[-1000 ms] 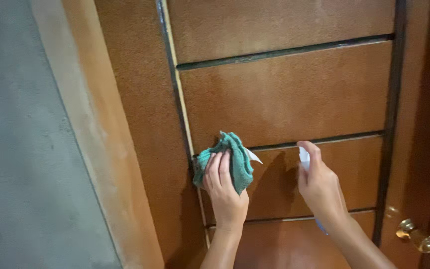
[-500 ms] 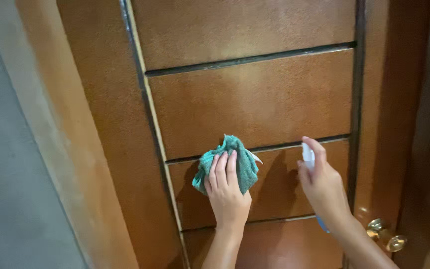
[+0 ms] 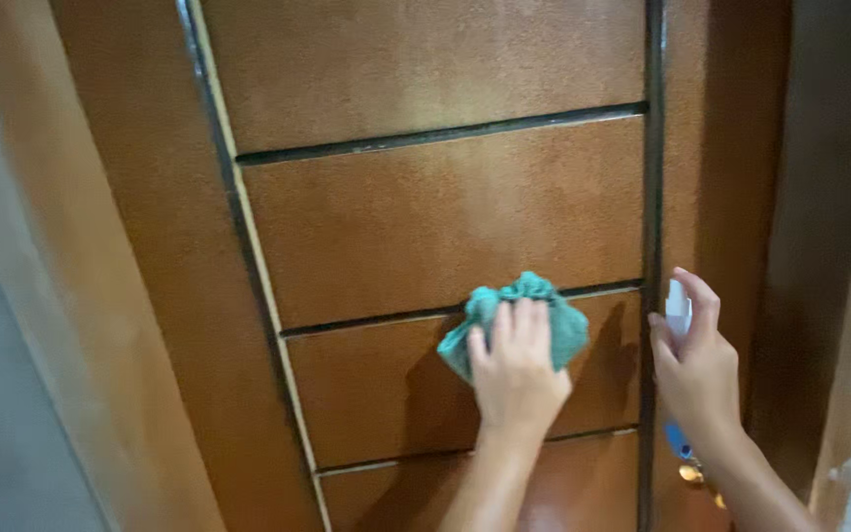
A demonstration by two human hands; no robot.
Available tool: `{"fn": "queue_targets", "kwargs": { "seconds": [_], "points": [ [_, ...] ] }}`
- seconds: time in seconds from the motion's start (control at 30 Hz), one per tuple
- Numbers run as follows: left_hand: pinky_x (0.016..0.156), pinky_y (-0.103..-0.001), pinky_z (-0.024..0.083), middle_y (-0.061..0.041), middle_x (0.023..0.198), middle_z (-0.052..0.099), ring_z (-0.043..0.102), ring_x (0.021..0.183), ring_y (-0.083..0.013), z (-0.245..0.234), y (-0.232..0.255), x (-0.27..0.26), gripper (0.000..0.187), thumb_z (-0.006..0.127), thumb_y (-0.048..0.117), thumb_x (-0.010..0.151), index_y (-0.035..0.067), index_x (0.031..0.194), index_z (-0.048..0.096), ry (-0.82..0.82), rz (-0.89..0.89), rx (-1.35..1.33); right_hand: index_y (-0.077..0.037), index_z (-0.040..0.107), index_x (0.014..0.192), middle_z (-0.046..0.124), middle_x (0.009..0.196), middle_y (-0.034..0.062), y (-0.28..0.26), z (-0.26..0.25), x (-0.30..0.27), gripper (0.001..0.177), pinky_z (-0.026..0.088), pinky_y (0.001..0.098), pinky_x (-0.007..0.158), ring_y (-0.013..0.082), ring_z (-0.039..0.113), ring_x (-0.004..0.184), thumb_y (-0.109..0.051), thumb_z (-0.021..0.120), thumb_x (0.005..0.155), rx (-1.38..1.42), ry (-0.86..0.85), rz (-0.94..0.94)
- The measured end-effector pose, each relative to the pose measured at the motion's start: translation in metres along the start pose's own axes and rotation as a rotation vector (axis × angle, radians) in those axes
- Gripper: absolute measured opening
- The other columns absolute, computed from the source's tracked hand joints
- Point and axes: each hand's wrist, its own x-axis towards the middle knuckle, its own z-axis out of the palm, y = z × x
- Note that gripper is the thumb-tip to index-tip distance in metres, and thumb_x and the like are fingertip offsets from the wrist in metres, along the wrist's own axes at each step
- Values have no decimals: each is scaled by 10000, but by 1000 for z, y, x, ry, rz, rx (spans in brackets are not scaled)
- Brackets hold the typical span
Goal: The person sprays liquid from a bottle onto a wooden door and wipes the door panels and the adjacent door frame with a cloth.
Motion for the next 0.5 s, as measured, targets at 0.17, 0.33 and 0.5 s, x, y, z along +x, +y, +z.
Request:
{"fn": "queue_targets", "kwargs": {
  "seconds": [0.17, 0.33, 0.5],
  "points": [
    [1041, -484, 420, -109, 1353, 606, 535, 1291, -271, 43, 60, 18, 565, 711, 224, 777, 18, 1298, 637, -20, 122, 6, -215, 380, 1547, 695, 1123, 265, 49, -6, 11, 670, 553, 479, 811, 416, 725, 933, -131, 620, 927, 39, -4, -50],
    [1035, -462, 430, -75, 1337, 608, 535, 1268, -242, 65, 86, 27, 499, 625, 232, 833, 40, 1293, 643, -8, 115, 94, -194, 387, 1539, 656, 1253, 286, 81, -7, 15, 653, 527, 498, 911, 460, 659, 1135, -124, 643, 942, 40, 39, -93],
    [998, -457, 436, -58, 1321, 606, 539, 1244, -209, 57, 72, 27, 460, 636, 234, 862, 73, 1293, 637, 29, 207, 155, -194, 378, 1543, 639, 1302, 278, 70, -6, 7, 686, 523, 496, 907, 457, 649, 1143, -92, 632, 914, 66, -5, -116]
  ]
}}
